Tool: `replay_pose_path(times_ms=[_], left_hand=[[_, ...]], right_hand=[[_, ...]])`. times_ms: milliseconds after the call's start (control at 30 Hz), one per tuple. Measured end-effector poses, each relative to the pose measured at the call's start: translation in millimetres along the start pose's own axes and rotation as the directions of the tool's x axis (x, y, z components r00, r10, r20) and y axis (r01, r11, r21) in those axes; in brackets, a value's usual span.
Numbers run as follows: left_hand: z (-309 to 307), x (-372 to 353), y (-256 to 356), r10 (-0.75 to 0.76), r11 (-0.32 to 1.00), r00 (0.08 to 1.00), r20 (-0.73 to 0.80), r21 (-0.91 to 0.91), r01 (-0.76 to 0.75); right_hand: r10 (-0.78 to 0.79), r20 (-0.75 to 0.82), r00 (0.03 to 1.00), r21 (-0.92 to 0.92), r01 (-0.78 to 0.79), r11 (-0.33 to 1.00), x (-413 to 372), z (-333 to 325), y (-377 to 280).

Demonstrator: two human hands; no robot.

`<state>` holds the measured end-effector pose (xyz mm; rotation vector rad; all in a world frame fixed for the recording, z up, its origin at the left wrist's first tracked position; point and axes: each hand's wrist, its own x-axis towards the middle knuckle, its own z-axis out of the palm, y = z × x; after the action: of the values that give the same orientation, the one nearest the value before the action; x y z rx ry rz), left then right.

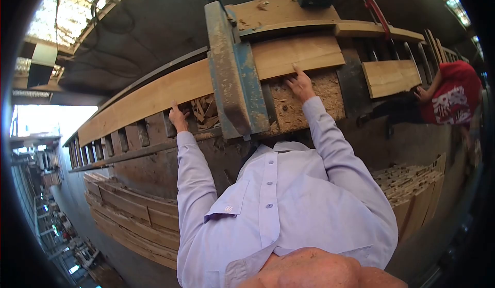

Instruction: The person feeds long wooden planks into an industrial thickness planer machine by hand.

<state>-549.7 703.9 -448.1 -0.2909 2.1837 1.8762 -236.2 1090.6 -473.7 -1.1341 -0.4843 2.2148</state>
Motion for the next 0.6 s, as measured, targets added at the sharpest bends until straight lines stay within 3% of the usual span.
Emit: replay_pose_path(times_ms=[33,233,467,600], left_hand=[[-1,-1,0,0.002,1.000,1.000,0.020,0.008,-0.002],[-2,5,-5,-0.012,0.999,1.000,0.012,0.037,0.011],[-4,17,-14,-0.067,0.997,0.996,0.067,-0.031,0.069],[-3,6,-6,-0.042,0.999,0.999,0.022,0.011,0.042]], right_hand=[[0.045,-0.005,0.999,0.018,-0.045,0.999,2,2,1],[-0.058,0.063,0.996,0.069,0.054,0.996,-11,-15,20],[-0.171,-0.118,0.978,0.035,0.176,0.984,-95,-52,-8],[-0.385,-0.141,0.912,-0.094,0.375,0.922,-106,-112,-64]])
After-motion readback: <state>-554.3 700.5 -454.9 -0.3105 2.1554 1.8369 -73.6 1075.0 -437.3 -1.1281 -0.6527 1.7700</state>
